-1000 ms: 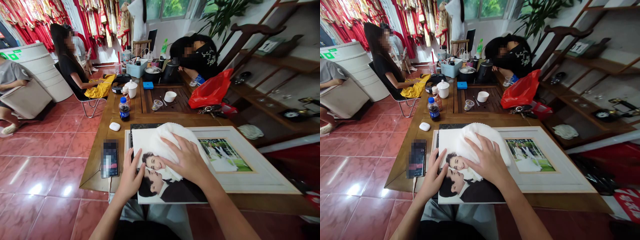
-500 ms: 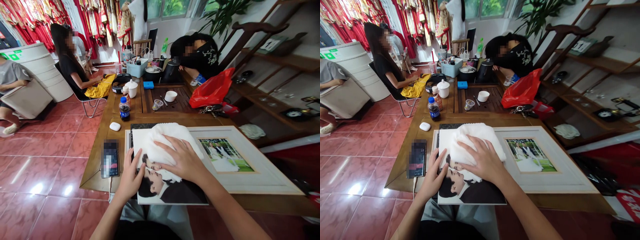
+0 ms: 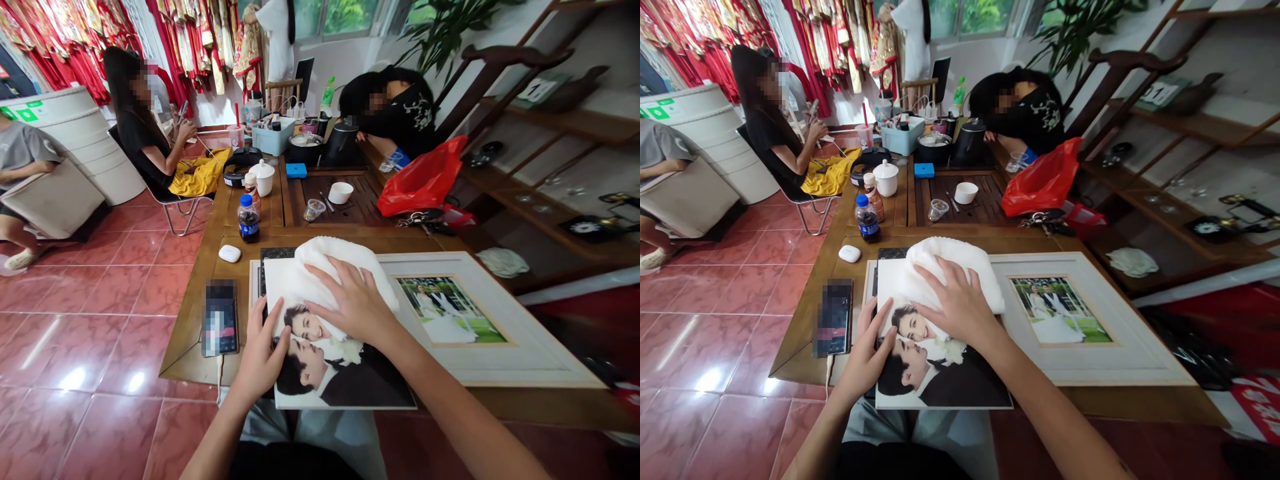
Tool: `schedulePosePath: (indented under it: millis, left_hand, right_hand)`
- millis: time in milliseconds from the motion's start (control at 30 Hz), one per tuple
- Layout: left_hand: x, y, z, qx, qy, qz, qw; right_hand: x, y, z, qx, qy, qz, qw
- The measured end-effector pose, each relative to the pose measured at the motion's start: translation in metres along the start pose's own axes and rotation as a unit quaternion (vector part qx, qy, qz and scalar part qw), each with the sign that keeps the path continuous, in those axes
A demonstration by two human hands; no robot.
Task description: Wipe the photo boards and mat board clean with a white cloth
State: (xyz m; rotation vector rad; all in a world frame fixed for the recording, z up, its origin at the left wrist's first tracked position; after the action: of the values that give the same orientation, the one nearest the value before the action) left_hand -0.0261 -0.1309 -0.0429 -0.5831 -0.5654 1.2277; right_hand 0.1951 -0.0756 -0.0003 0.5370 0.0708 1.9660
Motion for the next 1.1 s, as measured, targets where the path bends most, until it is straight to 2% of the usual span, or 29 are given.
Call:
schedulePosePath:
  millis: [233, 367, 533, 867, 967, 1100]
  left_hand:
    - [0.001, 0.004, -0.003, 0.014, -0.021, -0.021, 0.999]
    - [0.000, 0.006, -0.004, 0.012, -0.023, -0.020, 0.999]
    - [0.001, 0.003, -0.002, 0.006, -0.018, -0.017, 1.000]
    - [0.001, 0.003, -0.002, -0.009, -0.019, -0.010, 1.000]
    - [0.001, 0.003, -0.002, -0.006, -0.018, -0.008, 1.000]
    - [0.000, 0.003, -0.002, -0.004, -0.016, -0.004, 1.000]
  right_hand:
    - [0.025, 0.026, -0.009, -0.003, 0.026, 0.029, 0.999]
    - [0.028, 0.031, -0.011, -0.002, 0.030, 0.032, 0.999]
    - [0.020, 0.019, -0.006, -0.002, 0.021, 0.020, 1.000]
    - [-0.011, -0.029, 0.009, -0.016, -0.018, -0.046, 0.999]
    - [-0.013, -0.026, 0.009, -0.012, -0.022, -0.042, 0.999]
    - [-0.014, -0.005, 0.003, 0.006, -0.007, 0.001, 1.000]
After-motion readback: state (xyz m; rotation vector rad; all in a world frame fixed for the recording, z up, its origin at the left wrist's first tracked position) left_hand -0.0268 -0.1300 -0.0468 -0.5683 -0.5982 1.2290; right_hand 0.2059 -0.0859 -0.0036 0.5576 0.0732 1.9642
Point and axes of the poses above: each hand's wrist, its own x-axis towards the middle knuckle, its own z-axis out of the back of the hand, y = z × x, the point moved 1 cm from there along x, towards the middle knuckle, and after that the axes turned 13 degrees about x, right-handed, at the moved point
